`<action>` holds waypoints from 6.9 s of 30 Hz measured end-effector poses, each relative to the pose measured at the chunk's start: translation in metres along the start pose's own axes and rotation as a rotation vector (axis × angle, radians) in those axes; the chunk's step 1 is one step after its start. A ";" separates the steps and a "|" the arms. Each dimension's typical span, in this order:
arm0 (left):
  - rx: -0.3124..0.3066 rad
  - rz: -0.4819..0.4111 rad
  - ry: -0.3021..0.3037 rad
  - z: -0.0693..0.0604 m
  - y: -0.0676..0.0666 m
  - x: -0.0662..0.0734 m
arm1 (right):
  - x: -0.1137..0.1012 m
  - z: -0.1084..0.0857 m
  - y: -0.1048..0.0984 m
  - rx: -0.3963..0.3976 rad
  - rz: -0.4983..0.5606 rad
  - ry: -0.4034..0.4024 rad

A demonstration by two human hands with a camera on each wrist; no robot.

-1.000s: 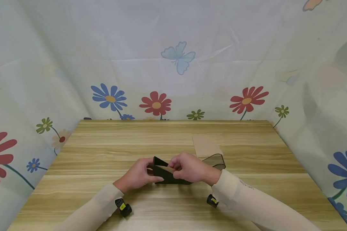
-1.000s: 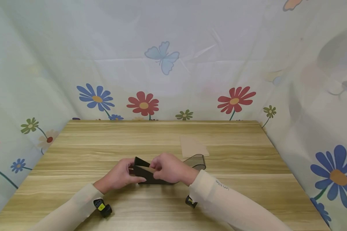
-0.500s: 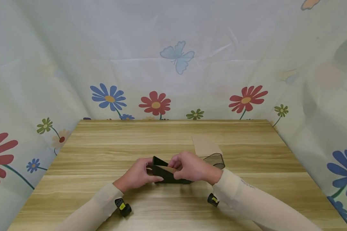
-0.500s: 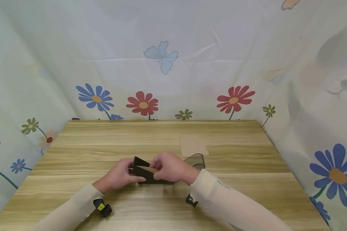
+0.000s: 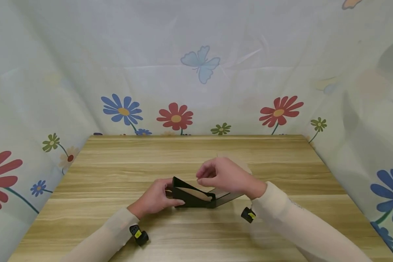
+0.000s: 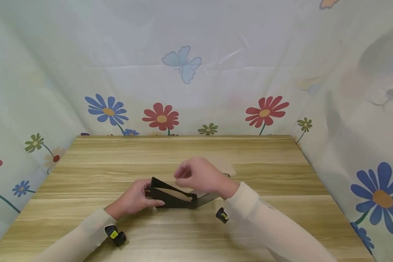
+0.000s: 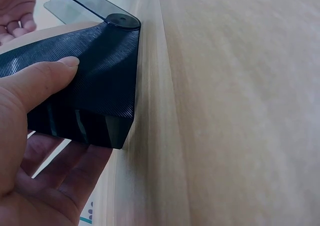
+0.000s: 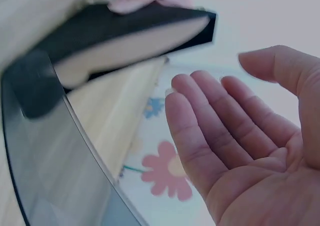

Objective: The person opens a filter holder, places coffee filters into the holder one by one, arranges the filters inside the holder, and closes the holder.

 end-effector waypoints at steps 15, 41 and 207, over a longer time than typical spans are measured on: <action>-0.009 0.027 -0.012 0.001 -0.001 0.003 | 0.038 -0.008 -0.097 0.136 -0.251 -0.023; -0.019 0.026 -0.003 0.000 -0.002 0.005 | 0.188 0.017 -0.073 0.148 -0.422 0.129; -0.012 0.024 -0.012 0.000 0.001 0.004 | 0.079 -0.007 -0.119 0.093 -0.132 0.082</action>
Point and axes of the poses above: each hand's wrist, its own z-axis towards the middle knuckle, its own y-axis out of the palm, x = y × z, the point moved 7 cm from there along z, towards the middle knuckle, and after that the axes turned 7 degrees about -z, right-handed, at the moved point
